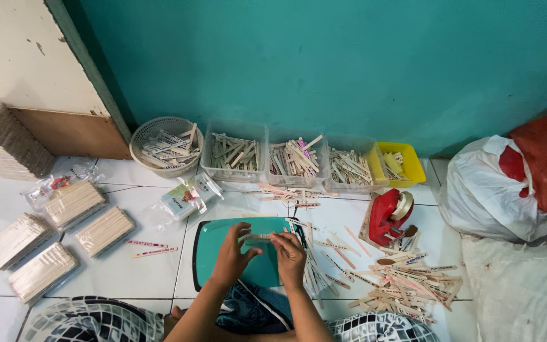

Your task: The person sits on the floor and sorts small wooden sticks into neat stacks on a green cutting board. They repeatedly pick up sticks, align them, and place them into organized piles, occasionally using a tape dispenser nearby.

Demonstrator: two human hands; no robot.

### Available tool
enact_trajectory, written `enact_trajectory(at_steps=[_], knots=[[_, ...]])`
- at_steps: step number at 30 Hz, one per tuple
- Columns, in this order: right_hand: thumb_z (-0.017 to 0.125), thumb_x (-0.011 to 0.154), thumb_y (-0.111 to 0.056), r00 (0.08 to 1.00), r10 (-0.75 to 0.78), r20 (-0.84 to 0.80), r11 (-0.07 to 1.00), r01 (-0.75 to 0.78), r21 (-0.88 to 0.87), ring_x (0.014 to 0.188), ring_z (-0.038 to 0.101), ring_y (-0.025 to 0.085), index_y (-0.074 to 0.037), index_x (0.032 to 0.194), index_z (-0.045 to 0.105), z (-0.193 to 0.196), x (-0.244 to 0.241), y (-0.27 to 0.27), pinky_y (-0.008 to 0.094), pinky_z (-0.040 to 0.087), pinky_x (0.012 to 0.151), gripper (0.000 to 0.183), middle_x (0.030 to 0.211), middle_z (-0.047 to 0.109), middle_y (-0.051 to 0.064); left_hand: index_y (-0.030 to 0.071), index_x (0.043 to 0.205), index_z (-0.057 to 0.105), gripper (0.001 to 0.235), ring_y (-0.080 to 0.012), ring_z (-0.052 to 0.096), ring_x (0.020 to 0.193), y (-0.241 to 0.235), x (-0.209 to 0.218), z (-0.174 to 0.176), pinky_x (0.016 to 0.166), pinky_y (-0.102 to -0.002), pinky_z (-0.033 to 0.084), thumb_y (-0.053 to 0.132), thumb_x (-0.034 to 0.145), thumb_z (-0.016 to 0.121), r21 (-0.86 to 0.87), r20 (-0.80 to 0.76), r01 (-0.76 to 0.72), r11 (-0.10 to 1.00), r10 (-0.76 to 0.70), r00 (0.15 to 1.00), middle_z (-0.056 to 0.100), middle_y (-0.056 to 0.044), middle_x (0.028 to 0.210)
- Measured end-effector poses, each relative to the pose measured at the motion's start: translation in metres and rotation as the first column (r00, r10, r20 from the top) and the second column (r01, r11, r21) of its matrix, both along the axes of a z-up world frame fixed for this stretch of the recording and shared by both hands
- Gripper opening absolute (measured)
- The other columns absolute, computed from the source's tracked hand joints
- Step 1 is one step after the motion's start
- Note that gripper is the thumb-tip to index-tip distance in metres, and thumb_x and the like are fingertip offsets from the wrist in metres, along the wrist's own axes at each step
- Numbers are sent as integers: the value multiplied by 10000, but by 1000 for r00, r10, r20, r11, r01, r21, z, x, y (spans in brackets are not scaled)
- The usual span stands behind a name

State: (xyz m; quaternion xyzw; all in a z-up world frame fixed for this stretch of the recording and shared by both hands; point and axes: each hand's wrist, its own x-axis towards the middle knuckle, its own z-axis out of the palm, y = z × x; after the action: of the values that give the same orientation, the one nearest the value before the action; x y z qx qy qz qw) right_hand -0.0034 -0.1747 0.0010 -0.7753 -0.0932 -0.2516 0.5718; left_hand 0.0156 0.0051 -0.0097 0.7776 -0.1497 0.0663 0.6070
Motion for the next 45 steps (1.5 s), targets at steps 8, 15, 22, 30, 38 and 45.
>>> enact_trajectory(at_steps=[8, 15, 22, 30, 38, 45], knots=[[739, 862, 106, 999, -21, 38, 1000, 21, -10, 1093, 718, 250, -128, 1150, 793, -6, 5, 0, 308, 659, 929, 375, 1056, 697, 83, 72, 1021, 640, 218, -213, 703, 862, 0, 0, -1, 736, -309, 661, 83, 869, 796, 36, 181, -177, 984, 167, 969, 645, -96, 1002], [746, 883, 55, 998, -21, 62, 998, 24, -60, 1013, 742, 234, -129, 1139, 789, -5, 3, -1, 377, 620, 1037, 318, 1069, 714, 73, 105, 938, 718, 72, -228, 716, 859, 0, -4, 14, 719, -349, 548, 69, 895, 763, 49, 328, -226, 973, 198, 924, 702, -68, 962], [717, 909, 41, 972, 139, -190, 973, -98, 210, 1152, 672, 228, -107, 1091, 816, -15, 9, -6, 317, 649, 950, 255, 1299, 645, 111, 80, 994, 759, 91, -220, 712, 859, -1, -1, 8, 711, -328, 586, 79, 903, 754, -102, 242, -167, 981, 188, 952, 698, -81, 953], [809, 814, -10, 849, 204, -487, 758, 178, 628, 1159, 690, 217, 42, 1122, 799, -17, 23, 5, 347, 582, 1017, 313, 1156, 794, 158, 156, 1142, 823, 233, -161, 645, 892, -1, 4, -2, 758, -285, 548, 159, 919, 754, -194, -14, -165, 967, 165, 986, 661, -26, 957], [755, 827, -14, 699, 356, -620, 683, 258, 683, 1059, 665, 244, 30, 1343, 689, 15, 35, 4, 336, 496, 940, 522, 1125, 726, 137, 163, 1323, 716, 408, -187, 686, 1027, 0, 4, 16, 955, -345, 651, 207, 918, 730, -238, -288, -191, 952, 118, 950, 697, -52, 1052], [735, 838, -49, 652, 325, -685, 796, 202, 571, 1021, 679, 228, -40, 964, 834, 13, 42, -2, 362, 435, 901, 161, 1050, 806, 101, 52, 996, 816, 146, -225, 741, 917, 4, 22, 0, 869, -356, 587, 19, 927, 692, -402, -511, -234, 885, -4, 860, 789, -102, 945]])
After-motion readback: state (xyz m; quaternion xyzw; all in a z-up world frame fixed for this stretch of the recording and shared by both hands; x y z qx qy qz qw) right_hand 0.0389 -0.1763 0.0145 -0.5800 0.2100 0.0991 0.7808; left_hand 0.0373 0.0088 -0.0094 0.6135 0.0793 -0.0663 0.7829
